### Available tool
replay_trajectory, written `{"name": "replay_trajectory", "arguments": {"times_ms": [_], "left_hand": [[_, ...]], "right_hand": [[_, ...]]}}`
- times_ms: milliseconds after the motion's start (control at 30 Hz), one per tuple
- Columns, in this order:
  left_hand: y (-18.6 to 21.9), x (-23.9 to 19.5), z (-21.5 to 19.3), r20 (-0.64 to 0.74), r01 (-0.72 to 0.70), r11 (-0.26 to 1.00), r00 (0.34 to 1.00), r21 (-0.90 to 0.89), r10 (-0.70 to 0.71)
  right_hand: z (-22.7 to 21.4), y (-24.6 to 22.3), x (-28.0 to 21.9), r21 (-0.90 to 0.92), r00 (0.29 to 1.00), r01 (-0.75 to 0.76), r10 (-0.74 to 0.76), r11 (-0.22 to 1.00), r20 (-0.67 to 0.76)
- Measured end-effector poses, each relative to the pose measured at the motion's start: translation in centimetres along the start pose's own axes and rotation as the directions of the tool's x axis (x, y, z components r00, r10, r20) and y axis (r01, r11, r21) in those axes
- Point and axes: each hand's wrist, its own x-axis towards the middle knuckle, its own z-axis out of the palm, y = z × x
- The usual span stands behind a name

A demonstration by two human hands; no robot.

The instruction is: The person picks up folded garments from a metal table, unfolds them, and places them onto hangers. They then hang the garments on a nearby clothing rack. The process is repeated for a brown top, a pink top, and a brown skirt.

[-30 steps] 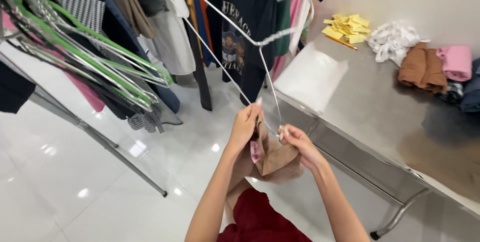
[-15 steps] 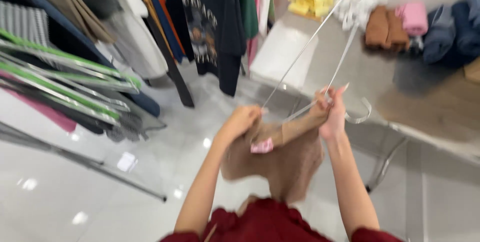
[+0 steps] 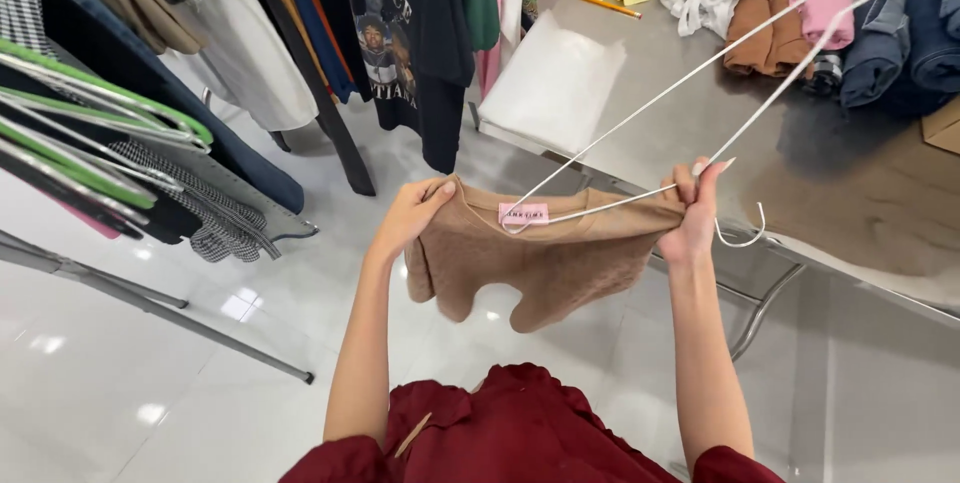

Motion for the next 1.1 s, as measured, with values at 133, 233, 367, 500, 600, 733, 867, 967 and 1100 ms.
{"name": "replay_trajectory", "arguments": {"times_ms": [133, 233, 367, 500, 600, 733, 867, 967, 1100], "left_hand": [[3.3, -1.2, 0.6, -0.047, -0.114, 0.993, 0.993, -0.044, 0.112], [6.2, -2.4, 0.7, -0.104, -0.146, 0.989, 0.985, -0.036, 0.141], [7.3, -2.0, 1.8, -0.16, -0.142, 0.99, 0.977, -0.006, 0.139], [7.2, -1.1, 4.4, -0.167, -0.246, 0.969, 0.956, -0.001, 0.242], [8.1, -1.6, 5.0, -0.221, -0.274, 0.962, 0.938, -0.007, 0.266], [7.9, -1.9, 4.3, -0.341, -0.254, 0.967, 0.909, -0.002, 0.238], [7.7, -2.1, 4.9, -0.451, -0.285, 0.959, 0.855, 0.007, 0.257], [8.5, -2.5, 4.6, -0.429, -0.333, 0.943, 0.851, 0.01, 0.305], [12.9, -4.2, 4.4, -0.311, -0.416, 0.908, 0.857, 0.053, 0.411]], "right_hand": [[-0.8, 0.7, 0.4, -0.048, 1.0, -0.005, 0.005, 0.999, 0.006], [-1.3, 1.9, 0.4, -0.117, 0.992, -0.053, 0.066, 0.992, 0.105], [1.2, 0.2, -0.6, -0.624, 0.915, -0.01, 0.259, 0.782, 0.309], [4.8, -2.6, -0.8, -0.92, 0.788, -0.04, 0.579, 0.39, 0.212], [3.5, -1.8, 0.2, -0.932, 0.758, -0.136, 0.641, 0.336, 0.121], [4.3, -3.1, -0.1, -0.941, 0.73, -0.149, 0.675, 0.304, 0.103], [4.1, -3.3, 0.4, -0.935, 0.8, -0.153, 0.595, 0.32, 0.073], [2.2, -2.0, 0.9, -0.897, 0.904, -0.178, 0.427, 0.405, 0.013], [-1.4, -0.5, 1.9, -0.871, 0.983, -0.166, 0.153, 0.462, -0.106]]}}
